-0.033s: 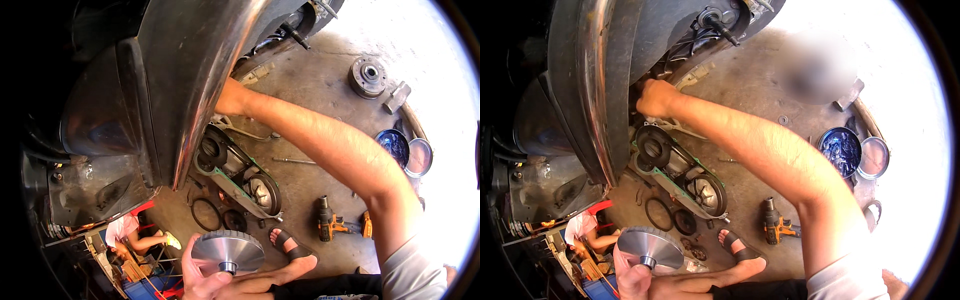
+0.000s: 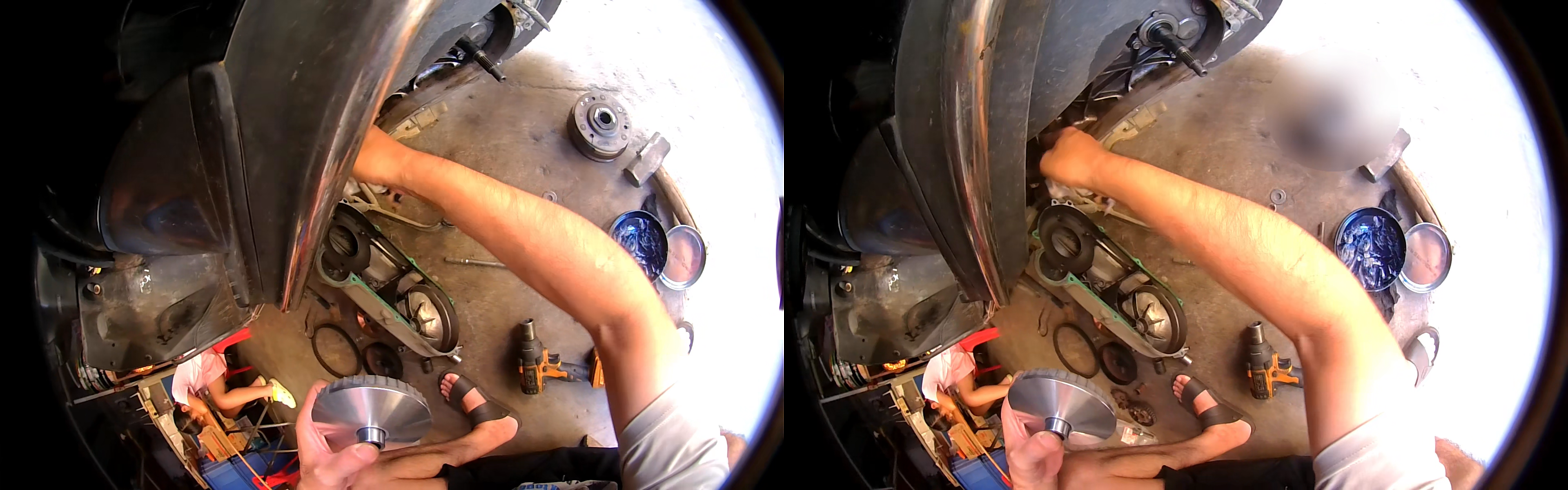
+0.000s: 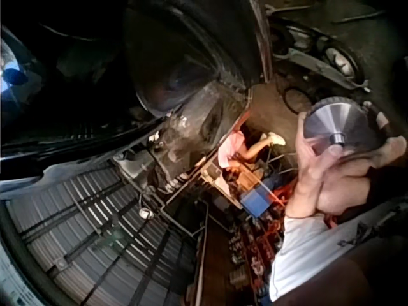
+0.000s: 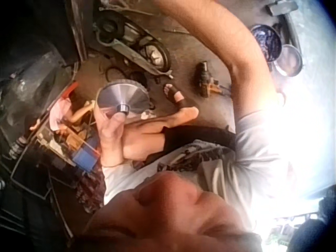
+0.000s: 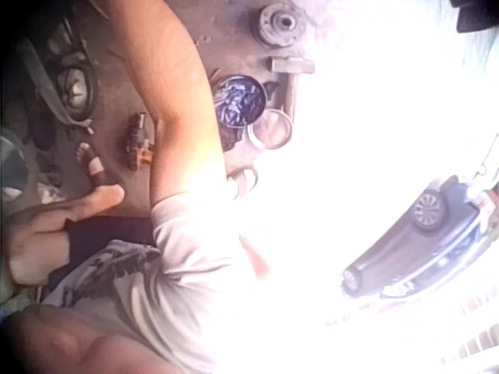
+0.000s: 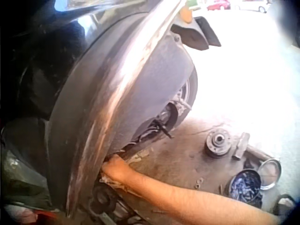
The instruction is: The person handles a variator pulley with roller weights, applies grease from a container onto the metal parts, and wipes them with a cloth. The person then applies grease into the clutch pulley assembly, closes the grease container lid, and wipes hands with a cloth.
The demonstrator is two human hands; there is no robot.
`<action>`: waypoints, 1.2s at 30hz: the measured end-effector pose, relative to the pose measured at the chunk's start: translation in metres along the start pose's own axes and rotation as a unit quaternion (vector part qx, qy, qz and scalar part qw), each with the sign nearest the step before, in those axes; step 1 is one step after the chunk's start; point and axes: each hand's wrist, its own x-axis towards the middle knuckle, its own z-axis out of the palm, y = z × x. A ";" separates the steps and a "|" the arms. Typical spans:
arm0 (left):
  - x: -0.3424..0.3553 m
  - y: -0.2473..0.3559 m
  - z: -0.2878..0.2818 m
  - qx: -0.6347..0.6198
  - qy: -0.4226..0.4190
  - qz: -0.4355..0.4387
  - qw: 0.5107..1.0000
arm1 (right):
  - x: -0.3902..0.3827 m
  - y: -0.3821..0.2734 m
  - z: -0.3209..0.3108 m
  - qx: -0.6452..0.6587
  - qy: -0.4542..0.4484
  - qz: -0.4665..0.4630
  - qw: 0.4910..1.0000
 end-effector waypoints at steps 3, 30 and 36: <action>-0.001 0.008 0.000 0.015 -0.008 0.007 1.000 | -0.012 -0.014 0.000 0.280 0.013 0.149 0.948; -0.104 -0.022 0.003 -0.055 -0.126 0.142 0.980 | -0.404 -0.040 -0.037 0.073 0.103 0.086 0.988; -0.095 -0.033 -0.002 -0.034 -0.147 0.177 0.973 | -0.455 -0.062 -0.039 0.044 0.122 0.098 0.987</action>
